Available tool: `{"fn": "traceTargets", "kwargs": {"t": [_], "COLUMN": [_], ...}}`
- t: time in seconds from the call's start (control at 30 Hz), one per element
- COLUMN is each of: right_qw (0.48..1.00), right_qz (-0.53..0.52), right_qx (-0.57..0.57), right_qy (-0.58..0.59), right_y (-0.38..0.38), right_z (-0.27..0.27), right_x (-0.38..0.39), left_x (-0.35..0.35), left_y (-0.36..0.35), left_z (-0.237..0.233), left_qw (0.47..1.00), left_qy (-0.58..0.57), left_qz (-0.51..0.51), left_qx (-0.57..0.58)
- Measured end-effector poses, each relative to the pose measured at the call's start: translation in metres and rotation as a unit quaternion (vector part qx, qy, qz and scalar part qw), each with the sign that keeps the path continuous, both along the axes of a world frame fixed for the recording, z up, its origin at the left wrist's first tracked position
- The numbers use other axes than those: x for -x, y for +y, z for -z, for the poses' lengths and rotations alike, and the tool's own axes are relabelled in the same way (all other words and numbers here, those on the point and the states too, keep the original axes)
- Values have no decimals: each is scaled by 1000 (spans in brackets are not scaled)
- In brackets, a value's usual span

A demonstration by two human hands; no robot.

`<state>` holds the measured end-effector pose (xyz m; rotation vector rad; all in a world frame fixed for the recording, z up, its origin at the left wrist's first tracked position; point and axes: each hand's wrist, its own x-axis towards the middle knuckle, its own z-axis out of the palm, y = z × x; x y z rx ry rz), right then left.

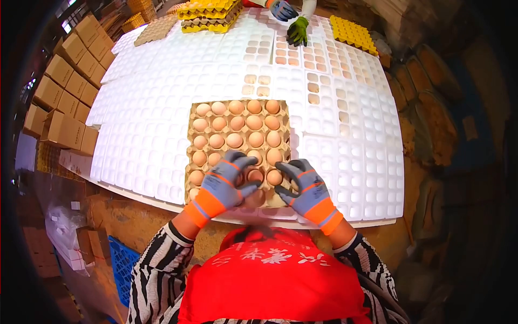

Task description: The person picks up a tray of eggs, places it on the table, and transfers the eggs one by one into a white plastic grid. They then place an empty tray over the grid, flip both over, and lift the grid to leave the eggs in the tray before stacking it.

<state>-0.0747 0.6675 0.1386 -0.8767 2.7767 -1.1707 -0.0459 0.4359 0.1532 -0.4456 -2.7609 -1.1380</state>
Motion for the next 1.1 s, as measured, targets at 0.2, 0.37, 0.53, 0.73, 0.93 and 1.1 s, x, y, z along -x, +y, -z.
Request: {"fn": "traceTargets", "kwargs": {"t": [0.2, 0.37, 0.53, 0.73, 0.93, 1.1], "right_qw": [992, 811, 994, 925, 945, 392], "right_qz": [-37, 68, -41, -12, 28, 73], "right_qx": [-118, 442, -103, -379, 197, 663], "right_qy": [5, -377, 1, -34, -258, -633], "right_y": [-6, 21, -4, -46, 2, 119], "right_z": [14, -4, -4, -9, 24, 73], "right_x": [11, 20, 60, 65, 57, 33], "left_x": [14, 17, 47, 62, 54, 27], "left_y": [14, -43, -40, 11, 7, 13], "left_z": [1, 3, -2, -2, -2, -23], "left_qw": [963, 733, 977, 946, 978, 961], "left_qy": [-142, -361, -99, -89, -23, -121], "left_qz": [99, -22, 45, -2, -22, -100], "left_qx": [206, -575, -184, 311, 204, -226]}}
